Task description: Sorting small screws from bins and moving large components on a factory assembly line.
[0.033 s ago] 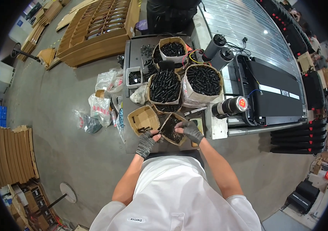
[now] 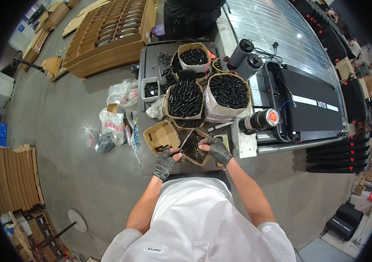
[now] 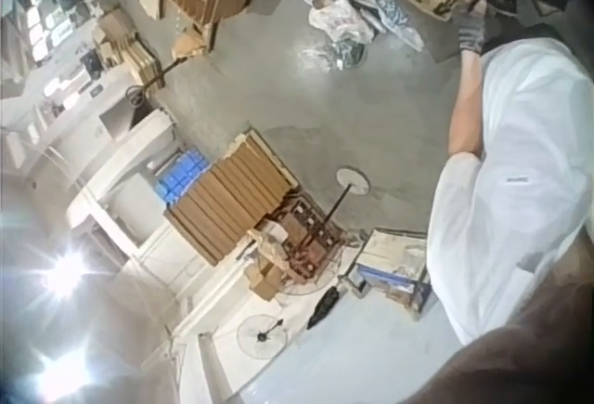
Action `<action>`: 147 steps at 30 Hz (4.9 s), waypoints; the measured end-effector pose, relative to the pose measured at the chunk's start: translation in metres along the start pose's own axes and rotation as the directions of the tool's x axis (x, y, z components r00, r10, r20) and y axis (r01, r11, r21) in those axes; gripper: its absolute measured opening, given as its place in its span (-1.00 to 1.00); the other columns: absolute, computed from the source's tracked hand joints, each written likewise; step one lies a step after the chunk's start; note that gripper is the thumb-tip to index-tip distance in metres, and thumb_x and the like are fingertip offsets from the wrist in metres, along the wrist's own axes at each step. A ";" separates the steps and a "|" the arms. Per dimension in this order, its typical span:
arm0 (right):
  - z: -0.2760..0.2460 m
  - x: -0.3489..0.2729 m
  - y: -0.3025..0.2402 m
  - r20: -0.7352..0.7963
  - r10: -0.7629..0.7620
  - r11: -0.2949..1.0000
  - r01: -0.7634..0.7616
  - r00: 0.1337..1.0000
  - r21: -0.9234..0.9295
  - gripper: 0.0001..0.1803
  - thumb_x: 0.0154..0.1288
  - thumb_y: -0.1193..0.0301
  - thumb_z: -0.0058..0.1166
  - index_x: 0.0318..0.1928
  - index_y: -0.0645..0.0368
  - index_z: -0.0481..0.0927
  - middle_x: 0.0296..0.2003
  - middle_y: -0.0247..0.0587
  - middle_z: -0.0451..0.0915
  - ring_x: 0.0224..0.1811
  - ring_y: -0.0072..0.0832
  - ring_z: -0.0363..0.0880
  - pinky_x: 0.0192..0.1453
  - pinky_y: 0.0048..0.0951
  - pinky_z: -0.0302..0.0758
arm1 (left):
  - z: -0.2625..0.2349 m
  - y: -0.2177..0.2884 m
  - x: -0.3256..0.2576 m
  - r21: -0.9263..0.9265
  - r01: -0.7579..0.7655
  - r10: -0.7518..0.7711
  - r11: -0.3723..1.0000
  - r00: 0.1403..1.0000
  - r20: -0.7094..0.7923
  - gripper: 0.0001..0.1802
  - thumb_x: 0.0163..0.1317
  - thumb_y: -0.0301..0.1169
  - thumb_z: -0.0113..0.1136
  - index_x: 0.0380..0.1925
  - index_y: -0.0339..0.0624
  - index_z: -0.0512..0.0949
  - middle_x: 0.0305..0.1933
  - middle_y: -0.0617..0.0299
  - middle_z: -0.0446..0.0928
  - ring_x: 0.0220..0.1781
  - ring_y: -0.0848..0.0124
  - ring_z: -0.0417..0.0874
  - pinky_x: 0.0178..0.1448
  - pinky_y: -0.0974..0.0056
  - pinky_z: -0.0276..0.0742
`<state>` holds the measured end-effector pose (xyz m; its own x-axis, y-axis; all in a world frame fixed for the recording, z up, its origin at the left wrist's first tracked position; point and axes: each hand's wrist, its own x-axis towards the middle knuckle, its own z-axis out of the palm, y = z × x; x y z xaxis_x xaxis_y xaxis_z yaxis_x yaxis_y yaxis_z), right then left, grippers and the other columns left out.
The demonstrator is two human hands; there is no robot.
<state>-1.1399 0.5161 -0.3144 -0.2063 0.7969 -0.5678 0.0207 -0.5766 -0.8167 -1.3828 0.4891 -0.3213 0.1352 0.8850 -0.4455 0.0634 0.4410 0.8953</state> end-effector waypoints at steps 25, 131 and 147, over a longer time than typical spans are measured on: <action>0.035 -0.063 -0.022 -0.362 -0.243 0.942 0.308 0.900 0.132 -0.78 0.20 0.46 0.18 -0.14 0.24 0.59 -0.29 -0.36 0.60 -0.22 -0.61 0.53 -0.08 -0.56 0.47 | 0.044 0.041 -0.008 -0.251 0.037 0.034 0.967 0.961 0.273 -0.76 0.20 -0.46 0.22 -0.14 -0.32 0.59 -0.24 0.29 0.61 -0.20 0.53 0.57 -0.07 0.40 0.51; 0.043 -0.067 -0.044 0.116 -0.079 0.962 0.107 0.990 -0.253 -0.73 0.20 0.29 0.23 -0.26 0.26 0.60 -0.37 -0.30 0.60 -0.26 -0.57 0.54 -0.12 -0.48 0.48 | 0.009 0.020 -0.031 0.009 -0.148 0.137 0.989 0.936 0.324 -0.73 0.19 -0.44 0.26 -0.13 -0.34 0.61 -0.31 0.12 0.65 -0.26 0.43 0.61 -0.09 0.36 0.50; 0.018 -0.043 -0.037 -0.001 -0.400 0.572 0.249 0.917 -0.781 -0.84 0.17 0.46 0.08 -0.22 0.20 0.60 -0.23 -0.18 0.62 -0.18 -0.27 0.60 -0.12 -0.28 0.51 | -0.015 0.002 -0.038 -0.268 0.024 0.065 0.963 0.945 0.320 -0.60 0.17 -0.47 0.20 0.05 -0.22 0.54 -0.20 0.25 0.63 -0.12 0.47 0.59 0.02 0.35 0.49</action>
<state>-1.1493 0.4999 -0.2580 -0.1966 0.9611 -0.1942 0.7251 0.0091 -0.6886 -1.4030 0.4585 -0.3026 0.4481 0.8175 -0.3618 -0.2004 0.4863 0.8505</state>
